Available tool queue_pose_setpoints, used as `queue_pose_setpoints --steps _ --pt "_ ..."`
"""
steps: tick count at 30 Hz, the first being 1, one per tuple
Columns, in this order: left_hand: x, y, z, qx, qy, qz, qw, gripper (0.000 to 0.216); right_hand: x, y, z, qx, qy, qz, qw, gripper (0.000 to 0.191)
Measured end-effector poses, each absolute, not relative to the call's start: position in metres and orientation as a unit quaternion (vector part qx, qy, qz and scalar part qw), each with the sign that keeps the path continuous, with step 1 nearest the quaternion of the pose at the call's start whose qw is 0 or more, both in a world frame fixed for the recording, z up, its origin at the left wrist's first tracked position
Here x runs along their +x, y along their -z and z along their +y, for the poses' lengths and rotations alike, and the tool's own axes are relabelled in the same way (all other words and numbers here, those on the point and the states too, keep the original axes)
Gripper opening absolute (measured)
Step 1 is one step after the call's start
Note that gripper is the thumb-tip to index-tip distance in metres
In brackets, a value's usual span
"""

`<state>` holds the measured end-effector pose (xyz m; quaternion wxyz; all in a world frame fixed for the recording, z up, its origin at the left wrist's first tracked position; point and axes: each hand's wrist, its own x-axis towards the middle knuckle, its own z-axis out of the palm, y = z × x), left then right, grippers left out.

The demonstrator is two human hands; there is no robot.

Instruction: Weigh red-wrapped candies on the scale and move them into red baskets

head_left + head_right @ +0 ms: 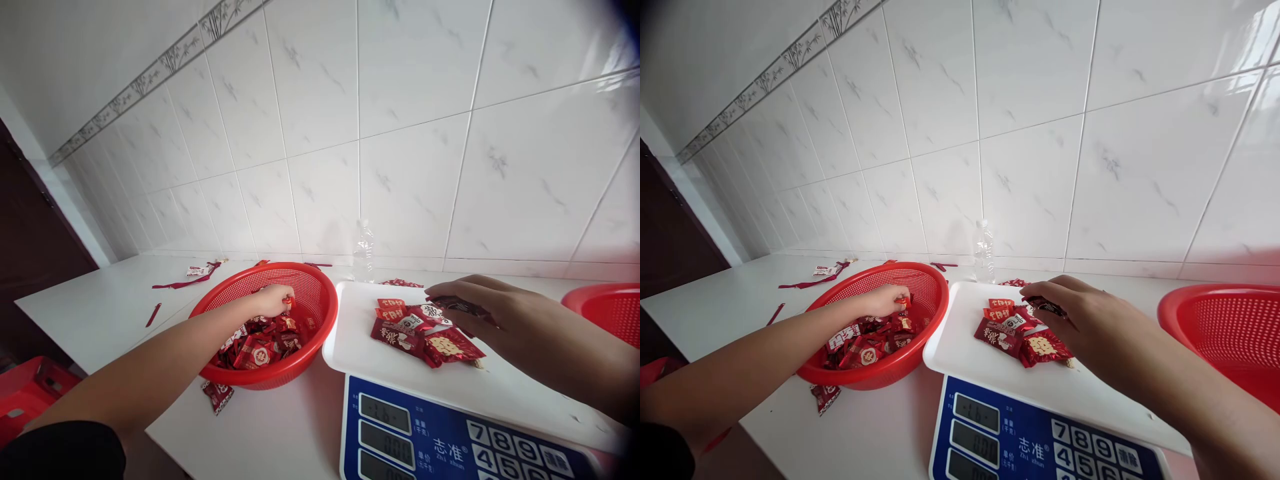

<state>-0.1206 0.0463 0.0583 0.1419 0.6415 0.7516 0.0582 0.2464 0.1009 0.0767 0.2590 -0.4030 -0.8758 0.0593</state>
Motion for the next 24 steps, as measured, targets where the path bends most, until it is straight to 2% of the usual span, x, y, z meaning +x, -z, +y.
queue_pose_setpoints --steps 7,15,24 --pt "-0.108 -0.065 0.041 0.636 -0.067 0.746 0.183 0.010 0.245 -0.075 0.101 -0.399 -0.058 -0.880 0.253 0.038" --pt "-0.111 -0.056 0.045 0.622 -0.008 0.761 0.186 0.016 0.246 -0.072 0.107 -0.398 -0.060 -0.882 0.246 0.042" --pt "-0.092 -0.046 0.054 0.662 0.016 0.723 0.196 0.043 0.247 -0.070 0.108 -0.401 -0.056 -0.882 0.242 0.040"
